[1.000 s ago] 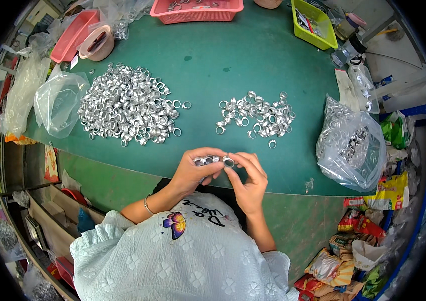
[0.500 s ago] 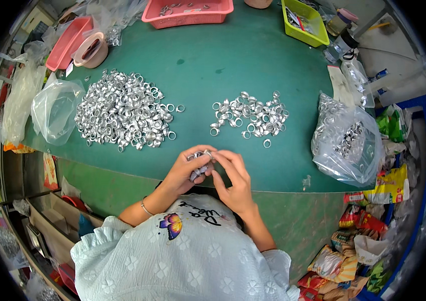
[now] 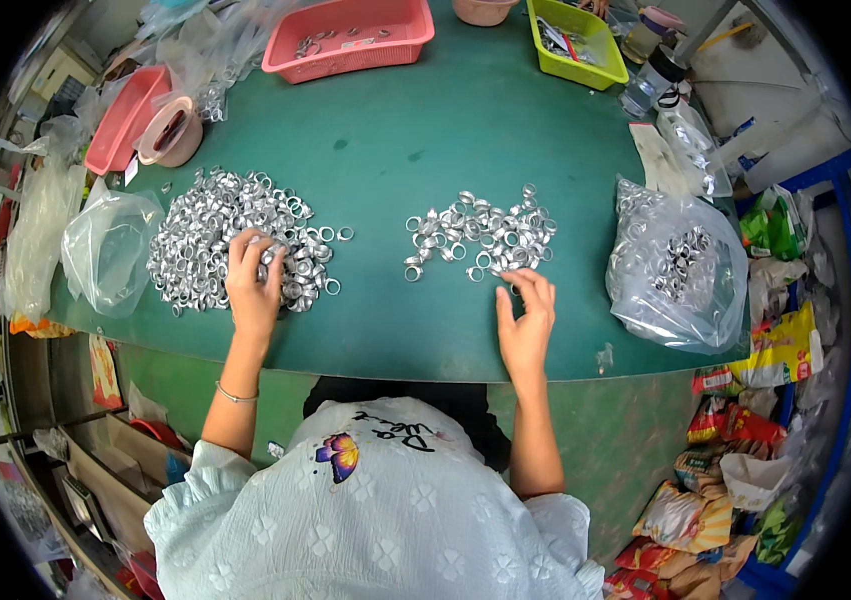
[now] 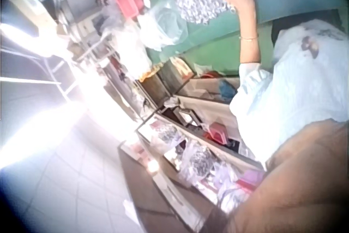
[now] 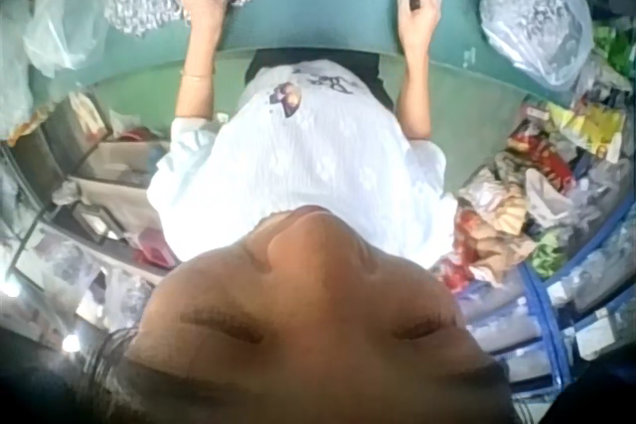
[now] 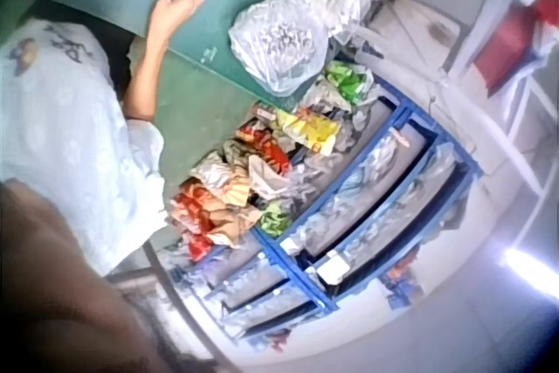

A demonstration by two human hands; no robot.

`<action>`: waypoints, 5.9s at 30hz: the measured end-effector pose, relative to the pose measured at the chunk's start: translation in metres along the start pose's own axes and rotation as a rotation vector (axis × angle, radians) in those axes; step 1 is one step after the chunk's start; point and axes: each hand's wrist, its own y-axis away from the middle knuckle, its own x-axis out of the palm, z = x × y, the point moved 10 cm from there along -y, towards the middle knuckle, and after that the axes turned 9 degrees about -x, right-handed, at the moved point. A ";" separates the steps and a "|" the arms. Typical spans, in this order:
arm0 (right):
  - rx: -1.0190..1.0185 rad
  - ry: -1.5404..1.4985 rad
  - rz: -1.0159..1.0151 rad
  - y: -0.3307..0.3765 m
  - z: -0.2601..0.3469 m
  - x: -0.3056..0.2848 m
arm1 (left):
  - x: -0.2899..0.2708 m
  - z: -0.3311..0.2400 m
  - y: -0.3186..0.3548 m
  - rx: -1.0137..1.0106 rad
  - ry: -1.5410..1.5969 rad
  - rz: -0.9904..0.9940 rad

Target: The person sits at a green workbench and assembles small silver metal rings and cylindrical components by hand. They pick up parts from piles on the table, fit them together, and place the assembled units into a clear plastic bag.

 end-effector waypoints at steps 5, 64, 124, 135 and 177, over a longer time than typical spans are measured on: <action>0.043 0.076 -0.063 -0.011 -0.026 -0.007 | 0.022 0.025 0.004 0.107 -0.326 0.008; 0.125 -0.584 0.037 0.018 0.065 0.011 | 0.039 -0.063 0.118 -0.533 1.135 0.748; 0.133 -0.330 0.021 -0.014 -0.021 -0.034 | 0.210 -0.115 0.147 -1.219 1.469 1.191; 0.051 0.096 0.038 -0.036 -0.074 -0.025 | 0.204 -0.121 0.136 -1.181 1.392 1.140; -0.057 0.198 0.011 -0.025 -0.038 -0.020 | 0.216 -0.129 0.129 -1.176 1.372 1.162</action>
